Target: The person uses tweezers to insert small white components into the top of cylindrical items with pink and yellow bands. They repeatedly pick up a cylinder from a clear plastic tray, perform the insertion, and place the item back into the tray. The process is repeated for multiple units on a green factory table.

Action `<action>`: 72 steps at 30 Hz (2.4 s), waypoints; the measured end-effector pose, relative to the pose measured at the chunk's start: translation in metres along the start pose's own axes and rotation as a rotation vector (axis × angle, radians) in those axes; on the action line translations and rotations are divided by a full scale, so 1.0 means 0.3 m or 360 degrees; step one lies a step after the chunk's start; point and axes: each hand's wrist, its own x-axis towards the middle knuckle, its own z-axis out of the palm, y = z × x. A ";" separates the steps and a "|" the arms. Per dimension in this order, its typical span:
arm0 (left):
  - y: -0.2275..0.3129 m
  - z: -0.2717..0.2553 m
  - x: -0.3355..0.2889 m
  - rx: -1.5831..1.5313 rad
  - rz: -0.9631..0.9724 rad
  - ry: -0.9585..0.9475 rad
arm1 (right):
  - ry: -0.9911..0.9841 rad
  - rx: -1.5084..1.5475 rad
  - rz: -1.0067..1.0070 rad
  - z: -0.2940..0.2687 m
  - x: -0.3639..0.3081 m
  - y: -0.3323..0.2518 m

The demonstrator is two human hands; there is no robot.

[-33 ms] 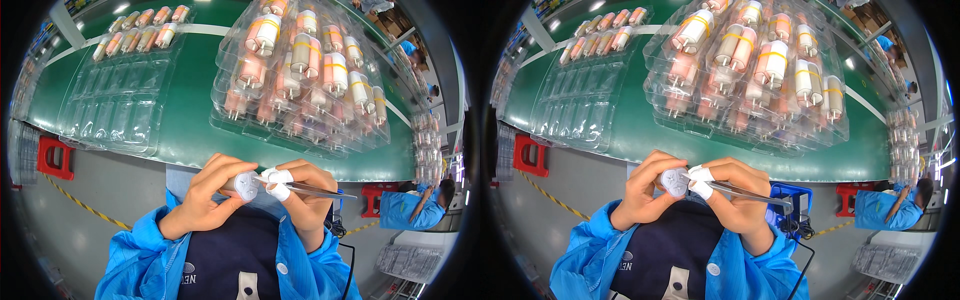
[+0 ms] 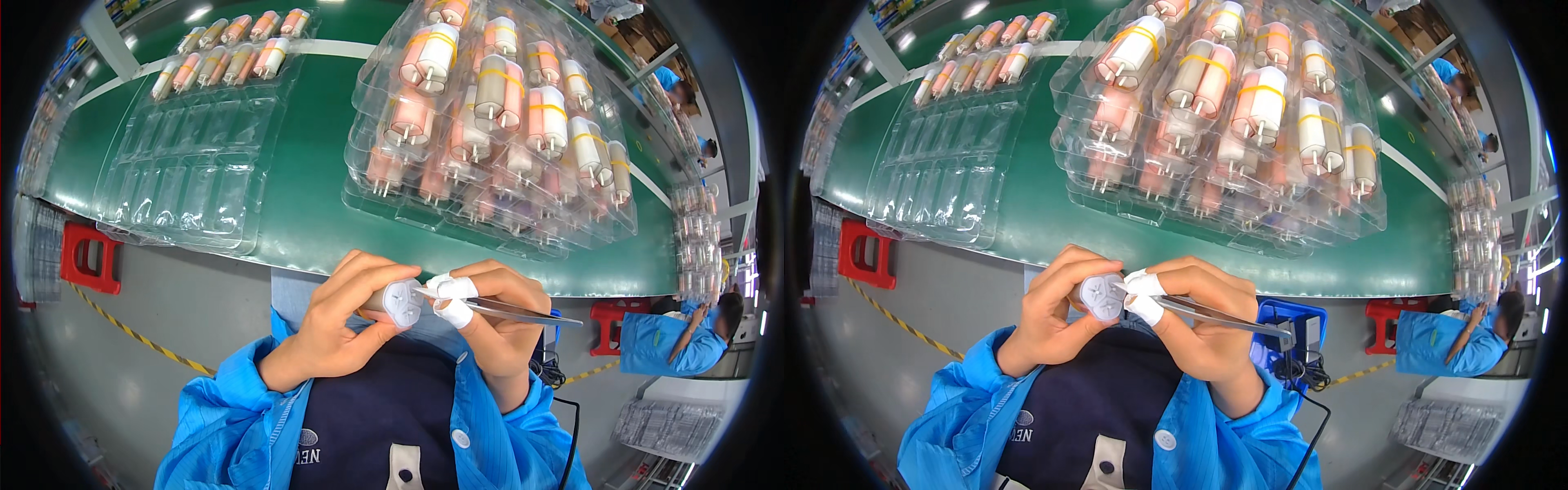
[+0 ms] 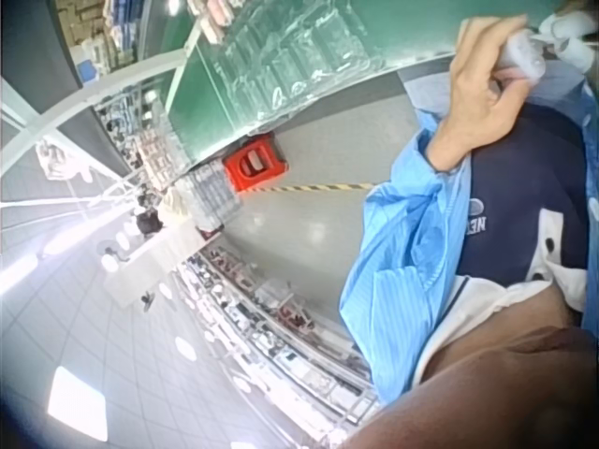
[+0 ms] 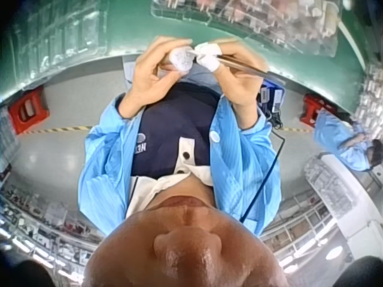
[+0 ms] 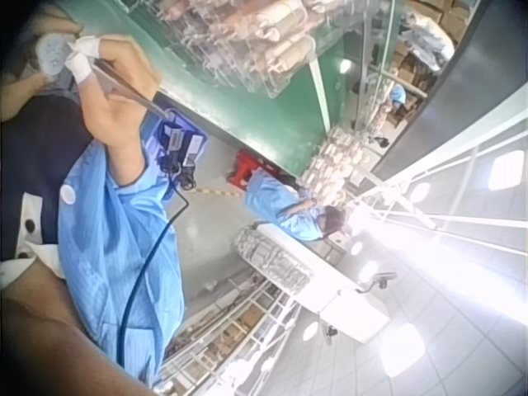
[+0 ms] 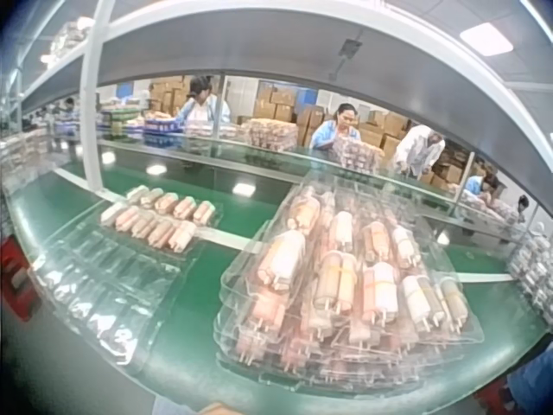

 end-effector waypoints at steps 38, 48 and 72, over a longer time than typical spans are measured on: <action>0.014 -0.010 0.013 -0.0671 -0.0160 -0.0144 | 0.0109 0.0444 0.0132 0.007 0.005 -0.026; 0.011 0.000 0.000 -0.0975 -0.0414 -0.0102 | 0.0081 0.0360 0.0087 0.009 0.008 -0.030; -0.035 -0.005 0.007 -0.0721 -0.0017 -0.0180 | 0.0033 0.0219 0.0032 0.008 -0.006 -0.035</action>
